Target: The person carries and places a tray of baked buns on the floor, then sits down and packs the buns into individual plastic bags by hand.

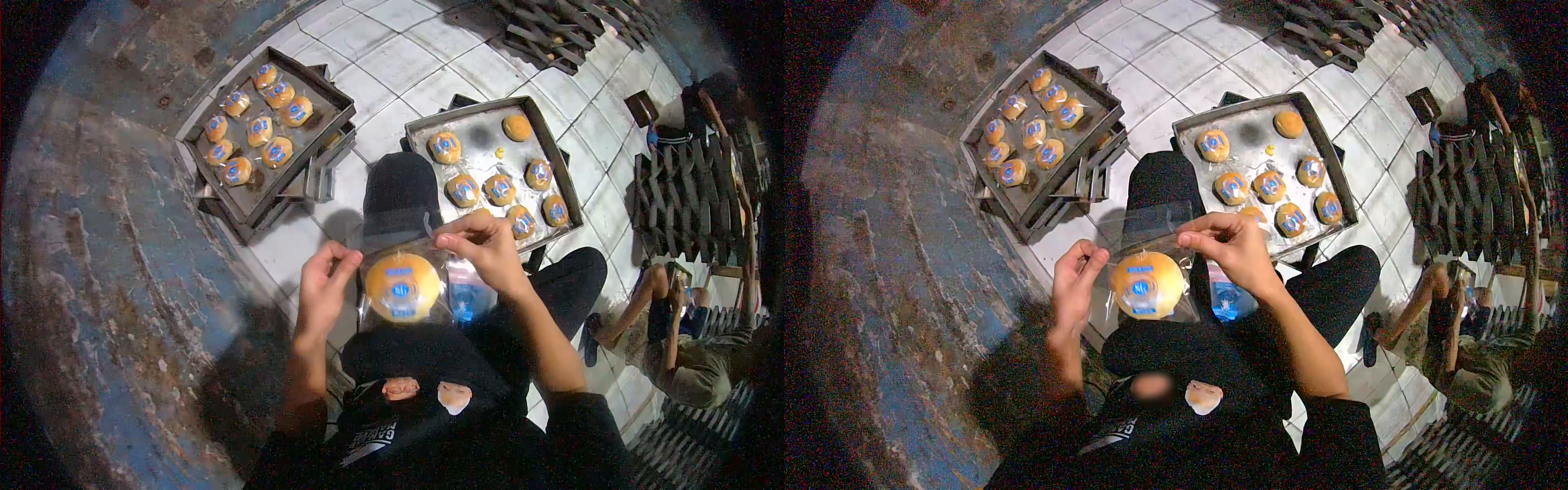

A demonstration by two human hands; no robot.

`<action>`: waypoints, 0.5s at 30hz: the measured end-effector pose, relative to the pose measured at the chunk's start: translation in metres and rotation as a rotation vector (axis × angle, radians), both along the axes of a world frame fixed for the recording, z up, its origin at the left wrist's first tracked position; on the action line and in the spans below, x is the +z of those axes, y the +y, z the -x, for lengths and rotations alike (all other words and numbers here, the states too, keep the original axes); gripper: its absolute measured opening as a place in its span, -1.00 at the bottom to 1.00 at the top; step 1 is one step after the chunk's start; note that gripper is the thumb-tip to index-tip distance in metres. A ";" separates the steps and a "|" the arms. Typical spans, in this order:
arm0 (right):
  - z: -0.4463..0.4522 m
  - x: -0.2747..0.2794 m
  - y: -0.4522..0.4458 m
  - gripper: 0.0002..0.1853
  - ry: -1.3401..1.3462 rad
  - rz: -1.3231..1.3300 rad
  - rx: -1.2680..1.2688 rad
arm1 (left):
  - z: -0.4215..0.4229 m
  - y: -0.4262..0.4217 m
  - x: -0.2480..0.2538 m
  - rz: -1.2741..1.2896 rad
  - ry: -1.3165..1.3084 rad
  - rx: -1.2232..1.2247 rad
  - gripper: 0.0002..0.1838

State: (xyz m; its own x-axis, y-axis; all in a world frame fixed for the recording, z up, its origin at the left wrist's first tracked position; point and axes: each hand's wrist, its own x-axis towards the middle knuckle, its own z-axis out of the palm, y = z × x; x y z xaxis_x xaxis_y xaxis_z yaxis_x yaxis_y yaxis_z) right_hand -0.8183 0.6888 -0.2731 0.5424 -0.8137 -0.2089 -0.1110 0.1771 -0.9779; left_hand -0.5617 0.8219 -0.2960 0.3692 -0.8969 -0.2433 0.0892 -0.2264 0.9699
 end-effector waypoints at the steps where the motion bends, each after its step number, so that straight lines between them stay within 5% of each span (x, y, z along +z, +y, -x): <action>1: 0.000 -0.005 0.001 -0.81 0.011 0.153 0.003 | -0.001 0.002 -0.002 -0.005 0.000 0.001 -0.83; 6: 0.023 -0.034 0.032 -0.82 0.139 0.262 -0.002 | 0.014 0.038 -0.017 -0.085 -0.140 -0.127 -0.78; 8: 0.031 -0.044 0.045 -0.80 0.225 -0.047 0.035 | 0.017 0.051 -0.030 -0.186 -0.146 -0.163 -0.77; 15: 0.034 -0.082 0.042 -0.69 0.073 -0.383 0.107 | 0.016 0.058 -0.060 -0.312 -0.025 -0.242 -0.70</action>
State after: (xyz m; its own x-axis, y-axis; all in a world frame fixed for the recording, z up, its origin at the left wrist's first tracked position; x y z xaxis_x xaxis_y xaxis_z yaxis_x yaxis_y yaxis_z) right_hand -0.8528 0.7303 -0.3556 0.5921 -0.6095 -0.5272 -0.2153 0.5107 -0.8323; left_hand -0.5782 0.8799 -0.3557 0.1653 -0.8434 -0.5112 -0.0259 -0.5219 0.8526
